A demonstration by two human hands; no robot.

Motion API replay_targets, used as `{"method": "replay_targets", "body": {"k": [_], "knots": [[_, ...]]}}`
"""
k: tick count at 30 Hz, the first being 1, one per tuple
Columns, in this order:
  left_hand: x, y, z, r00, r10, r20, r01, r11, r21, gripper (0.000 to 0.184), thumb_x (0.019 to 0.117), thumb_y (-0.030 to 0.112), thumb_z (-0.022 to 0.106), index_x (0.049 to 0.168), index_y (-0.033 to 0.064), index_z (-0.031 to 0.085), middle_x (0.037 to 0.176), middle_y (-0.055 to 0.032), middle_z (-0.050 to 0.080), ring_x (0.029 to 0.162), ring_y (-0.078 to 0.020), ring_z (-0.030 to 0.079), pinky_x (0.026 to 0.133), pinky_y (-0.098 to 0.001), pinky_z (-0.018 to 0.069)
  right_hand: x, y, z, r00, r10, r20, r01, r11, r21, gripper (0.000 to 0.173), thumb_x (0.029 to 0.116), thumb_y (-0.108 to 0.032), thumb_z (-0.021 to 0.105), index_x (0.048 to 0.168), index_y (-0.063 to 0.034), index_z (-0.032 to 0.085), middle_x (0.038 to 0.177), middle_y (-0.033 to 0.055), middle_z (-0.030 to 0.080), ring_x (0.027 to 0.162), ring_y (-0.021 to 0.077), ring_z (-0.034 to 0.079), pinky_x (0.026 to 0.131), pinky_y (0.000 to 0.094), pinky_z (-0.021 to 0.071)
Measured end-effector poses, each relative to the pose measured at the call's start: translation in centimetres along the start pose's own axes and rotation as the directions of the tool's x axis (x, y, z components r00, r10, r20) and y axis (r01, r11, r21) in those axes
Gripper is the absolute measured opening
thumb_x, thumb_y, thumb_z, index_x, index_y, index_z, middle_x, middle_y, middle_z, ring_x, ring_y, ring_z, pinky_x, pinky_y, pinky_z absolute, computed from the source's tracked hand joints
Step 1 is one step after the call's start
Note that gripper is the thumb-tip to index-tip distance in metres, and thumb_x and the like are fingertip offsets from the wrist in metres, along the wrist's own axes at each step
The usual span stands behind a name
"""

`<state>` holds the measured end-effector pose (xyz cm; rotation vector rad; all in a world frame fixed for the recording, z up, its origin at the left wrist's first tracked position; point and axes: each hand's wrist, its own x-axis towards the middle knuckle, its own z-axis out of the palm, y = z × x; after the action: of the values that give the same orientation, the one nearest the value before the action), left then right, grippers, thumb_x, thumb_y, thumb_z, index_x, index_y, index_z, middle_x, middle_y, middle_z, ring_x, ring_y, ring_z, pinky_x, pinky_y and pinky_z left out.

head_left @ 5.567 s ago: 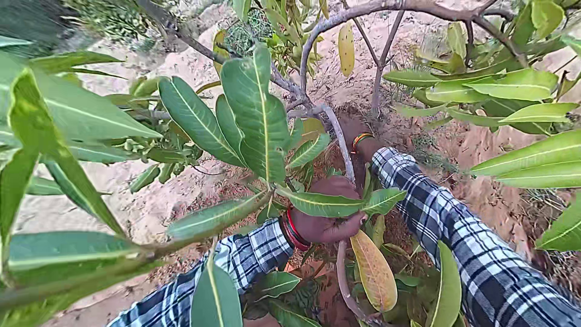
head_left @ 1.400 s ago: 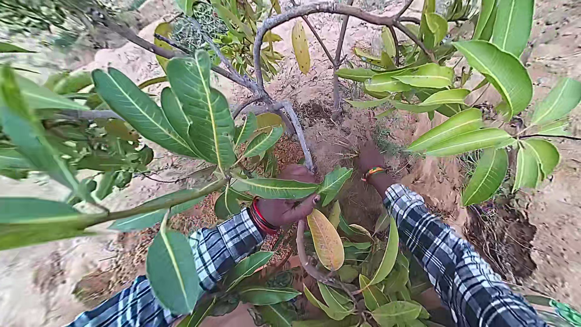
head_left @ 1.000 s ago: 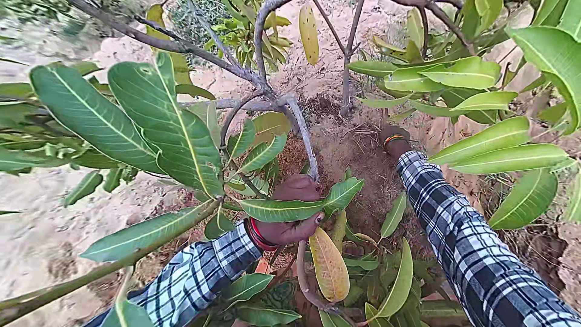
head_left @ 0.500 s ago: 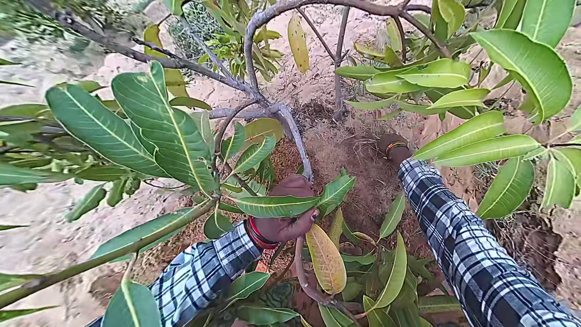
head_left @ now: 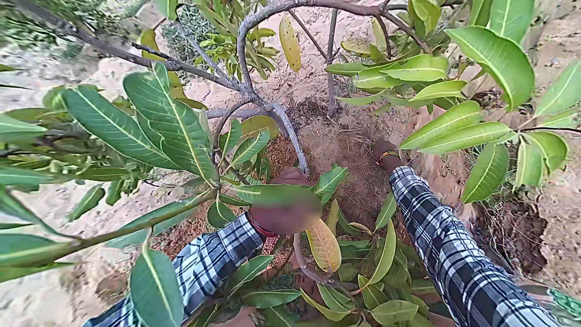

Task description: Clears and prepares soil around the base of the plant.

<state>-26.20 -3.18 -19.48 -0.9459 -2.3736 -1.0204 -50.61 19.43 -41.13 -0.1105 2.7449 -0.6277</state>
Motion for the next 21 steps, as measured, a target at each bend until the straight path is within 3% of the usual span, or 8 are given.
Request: {"method": "replay_targets", "body": {"k": [2,6,12,14,17,19,21], "knots": [[-0.1,0.0,0.0,1.0,-0.01,0.004,0.01,1.0,0.021,0.037,0.1038,0.033,0.052,0.076,0.0101,0.058,0.076,-0.0007,0.062,0.087,-0.0079,0.061,0.096,-0.0305,0.0461,-1.0,-0.7,-1.8,0.988,0.05,0.148,-0.052,0.999,0.005,0.044,0.101,-0.032,0.061,0.131,-0.0004,0.063,0.125,0.0298,0.066,0.118,0.0496,0.063,0.094,0.0713,0.0489],[-0.1,-0.2,0.0,1.0,-0.013,0.011,0.012,0.999,0.052,0.038,0.1026,0.03,0.052,0.072,0.0081,0.058,0.076,-0.0038,0.061,0.089,-0.0117,0.061,0.097,-0.033,0.0463,-4.1,-0.7,-3.0,0.979,0.031,0.203,-0.016,0.997,-0.073,0.042,0.1021,-0.034,0.058,0.121,0.0019,0.067,0.121,0.0296,0.068,0.115,0.0492,0.065,0.09,0.0701,0.05],[0.7,-0.5,0.0,0.999,0.023,0.042,-0.025,0.999,0.045,0.041,0.1023,0.031,0.05,0.066,0.0117,0.052,0.066,-0.0024,0.054,0.076,-0.0124,0.058,0.089,-0.0334,0.0461,-5.0,0.1,-3.5,0.961,-0.037,0.275,0.076,0.989,-0.13,0.043,0.1022,-0.034,0.059,0.128,-0.0002,0.064,0.122,0.029,0.068,0.116,0.0484,0.065,0.092,0.0683,0.0501],[1.1,-0.4,-0.2,0.998,0.021,0.054,-0.023,0.999,0.045,0.042,0.1016,0.03,0.051,0.064,0.0117,0.054,0.065,-0.0021,0.055,0.074,-0.0121,0.058,0.086,-0.033,0.046,-5.3,0.1,-4.3,0.948,-0.067,0.312,0.12,0.981,-0.155,0.041,0.1034,-0.033,0.058,0.124,0.0019,0.065,0.121,0.0296,0.067,0.117,0.0487,0.064,0.093,0.0684,0.0495],[1.6,-0.2,-0.3,0.999,0.016,0.03,-0.016,1.0,0.007,0.037,0.1,0.03,0.053,0.068,0.0118,0.056,0.066,-0.001,0.056,0.073,-0.0101,0.057,0.084,-0.031,0.046,-5.7,1.5,-3.8,0.955,-0.145,0.26,0.182,0.975,-0.126,0.036,0.1005,-0.031,0.064,0.107,0.0044,0.07,0.107,0.0311,0.069,0.104,0.0508,0.067,0.083,0.0704,0.0508],[1.8,-0.1,-0.5,0.999,0.01,0.036,-0.01,1.0,0.001,0.037,0.099,0.028,0.053,0.066,0.0117,0.055,0.064,-0.001,0.055,0.071,-0.011,0.056,0.084,-0.0321,0.0458,-5.7,1.7,-3.6,0.952,-0.13,0.278,0.171,0.977,-0.125,0.037,0.0999,-0.032,0.065,0.11,0.0033,0.069,0.108,0.0308,0.069,0.104,0.0513,0.067,0.082,0.0711,0.0508],[1.8,-0.1,-0.4,1.0,0.009,0.03,-0.009,1.0,-0.004,0.037,0.0987,0.027,0.053,0.065,0.0117,0.052,0.062,-0.0014,0.053,0.069,-0.0119,0.055,0.083,-0.0326,0.045,-6.0,1.1,-3.8,0.939,-0.058,0.34,0.118,0.98,-0.159,0.04,0.1018,-0.033,0.061,0.12,0.0024,0.066,0.117,0.0298,0.068,0.112,0.0496,0.065,0.09,0.0698,0.0493]]}}
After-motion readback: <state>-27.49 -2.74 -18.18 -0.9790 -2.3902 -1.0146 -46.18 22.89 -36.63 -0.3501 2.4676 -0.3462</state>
